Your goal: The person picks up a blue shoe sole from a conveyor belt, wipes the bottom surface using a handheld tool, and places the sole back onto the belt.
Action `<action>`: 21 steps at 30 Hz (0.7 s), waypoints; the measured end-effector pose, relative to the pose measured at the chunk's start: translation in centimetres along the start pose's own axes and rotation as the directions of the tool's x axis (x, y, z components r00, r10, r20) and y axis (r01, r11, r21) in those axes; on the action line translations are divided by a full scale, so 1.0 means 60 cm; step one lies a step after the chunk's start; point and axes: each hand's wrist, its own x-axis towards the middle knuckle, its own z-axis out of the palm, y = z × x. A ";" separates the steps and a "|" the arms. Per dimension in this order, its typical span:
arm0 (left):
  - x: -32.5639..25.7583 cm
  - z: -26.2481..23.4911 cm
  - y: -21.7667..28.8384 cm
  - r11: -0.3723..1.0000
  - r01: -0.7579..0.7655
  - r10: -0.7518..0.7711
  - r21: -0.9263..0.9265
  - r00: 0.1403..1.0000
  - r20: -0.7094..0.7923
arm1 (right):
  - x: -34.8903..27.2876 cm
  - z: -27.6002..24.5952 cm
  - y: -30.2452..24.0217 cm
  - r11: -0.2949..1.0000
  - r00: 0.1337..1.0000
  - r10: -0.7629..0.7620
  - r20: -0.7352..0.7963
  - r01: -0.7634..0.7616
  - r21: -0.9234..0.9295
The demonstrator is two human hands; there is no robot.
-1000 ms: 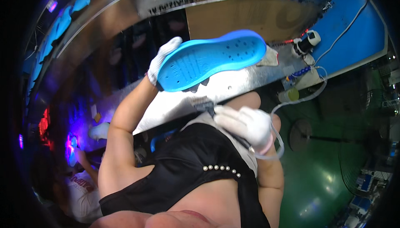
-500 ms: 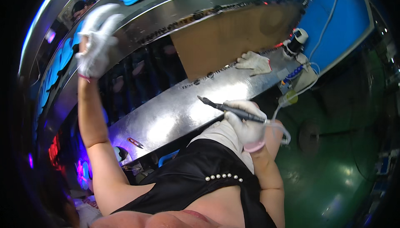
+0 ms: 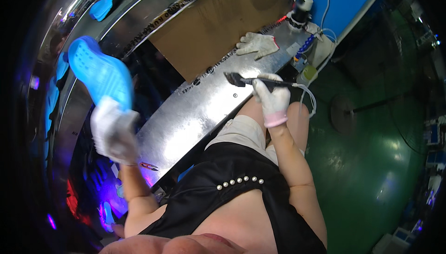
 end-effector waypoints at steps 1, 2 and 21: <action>-0.038 0.031 0.028 0.993 0.030 -0.026 -0.111 0.999 0.032 | 0.006 0.000 0.008 0.998 1.000 -0.005 -0.023 0.006 0.055; -0.079 0.052 0.044 0.993 -0.013 0.033 -0.113 0.983 0.178 | 0.011 0.000 0.012 0.994 0.999 -0.008 -0.044 0.013 0.111; -0.282 0.306 0.054 -0.975 0.124 -0.173 -0.187 0.117 0.978 | 0.006 0.132 0.113 0.544 0.914 0.039 0.404 0.320 -0.776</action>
